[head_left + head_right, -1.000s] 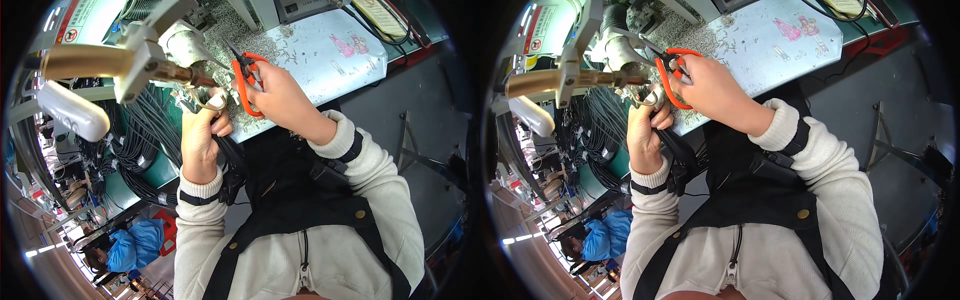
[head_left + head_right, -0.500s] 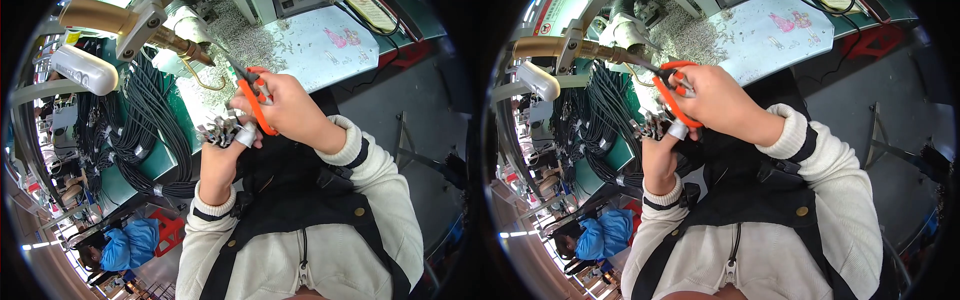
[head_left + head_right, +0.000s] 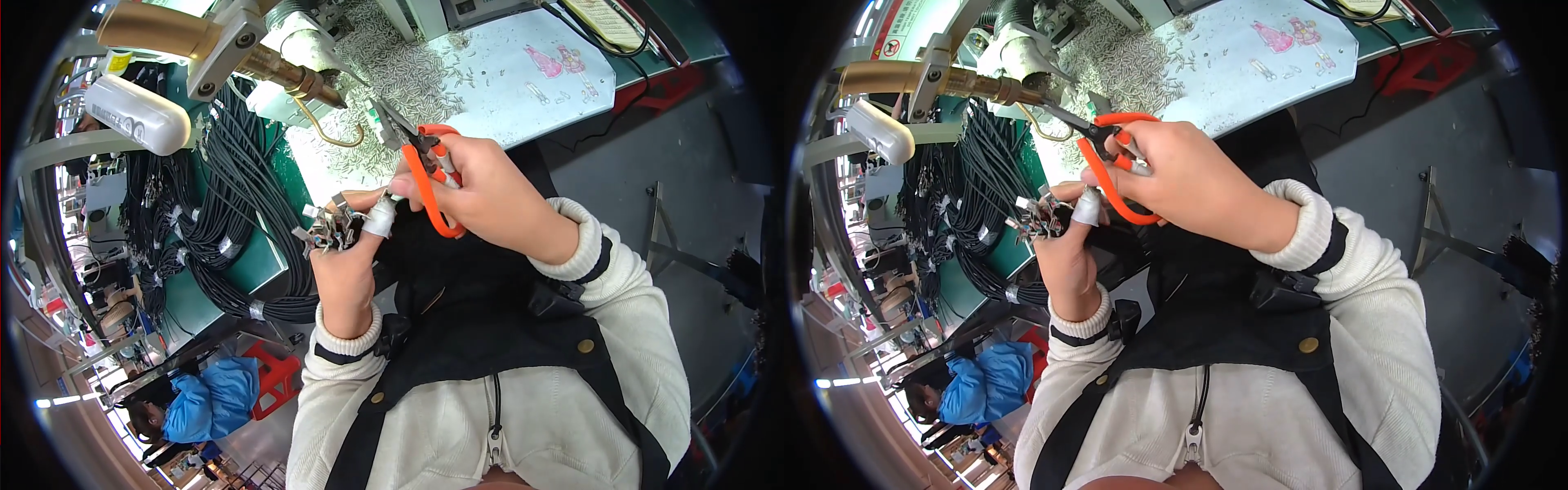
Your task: The person holds a bundle of cables and uses shears to trim the ends of individual wires. They repeatedly select a wire from the bundle, cut it with the shears, and then set the bundle aside.
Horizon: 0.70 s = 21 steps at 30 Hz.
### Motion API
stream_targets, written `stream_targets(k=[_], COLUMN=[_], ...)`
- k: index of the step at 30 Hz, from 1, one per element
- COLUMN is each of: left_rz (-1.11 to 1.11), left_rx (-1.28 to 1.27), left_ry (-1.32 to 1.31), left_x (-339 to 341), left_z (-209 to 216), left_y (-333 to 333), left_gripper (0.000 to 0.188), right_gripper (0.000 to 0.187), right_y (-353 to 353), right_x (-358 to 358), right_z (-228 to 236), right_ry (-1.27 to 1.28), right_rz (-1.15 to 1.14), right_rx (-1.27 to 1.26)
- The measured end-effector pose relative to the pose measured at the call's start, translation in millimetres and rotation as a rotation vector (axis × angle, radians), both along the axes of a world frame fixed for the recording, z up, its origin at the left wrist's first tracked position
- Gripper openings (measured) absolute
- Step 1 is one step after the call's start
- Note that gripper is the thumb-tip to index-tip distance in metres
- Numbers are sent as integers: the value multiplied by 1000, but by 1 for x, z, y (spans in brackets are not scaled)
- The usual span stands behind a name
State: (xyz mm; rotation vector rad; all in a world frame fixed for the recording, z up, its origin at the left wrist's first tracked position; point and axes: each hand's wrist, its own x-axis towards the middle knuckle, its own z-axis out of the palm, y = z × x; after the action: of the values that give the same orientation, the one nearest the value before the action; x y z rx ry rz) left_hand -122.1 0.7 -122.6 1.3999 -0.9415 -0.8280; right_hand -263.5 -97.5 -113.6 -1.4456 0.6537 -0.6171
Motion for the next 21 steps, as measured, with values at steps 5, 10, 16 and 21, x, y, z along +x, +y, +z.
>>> stream_targets(k=[5,10,16,21], left_rz=[-103,2,131,223], left_rx=[162,44,-21,-150], left_ry=[767,550,-126,-316], left_x=[-1,2,-7,-20], left_z=[19,10,8,6], left_y=[-3,2,1,1], left_gripper=[15,16,17,12], right_gripper=[13,15,16,12], right_y=[-1,5,2,7], right_x=[6,1,9,6], right_z=[-25,-12,-26,-23], right_ry=[-182,13,-169,-129], right_rz=[-156,-234,-276,-200], right_rx=[-610,-1090,-1096,-943])
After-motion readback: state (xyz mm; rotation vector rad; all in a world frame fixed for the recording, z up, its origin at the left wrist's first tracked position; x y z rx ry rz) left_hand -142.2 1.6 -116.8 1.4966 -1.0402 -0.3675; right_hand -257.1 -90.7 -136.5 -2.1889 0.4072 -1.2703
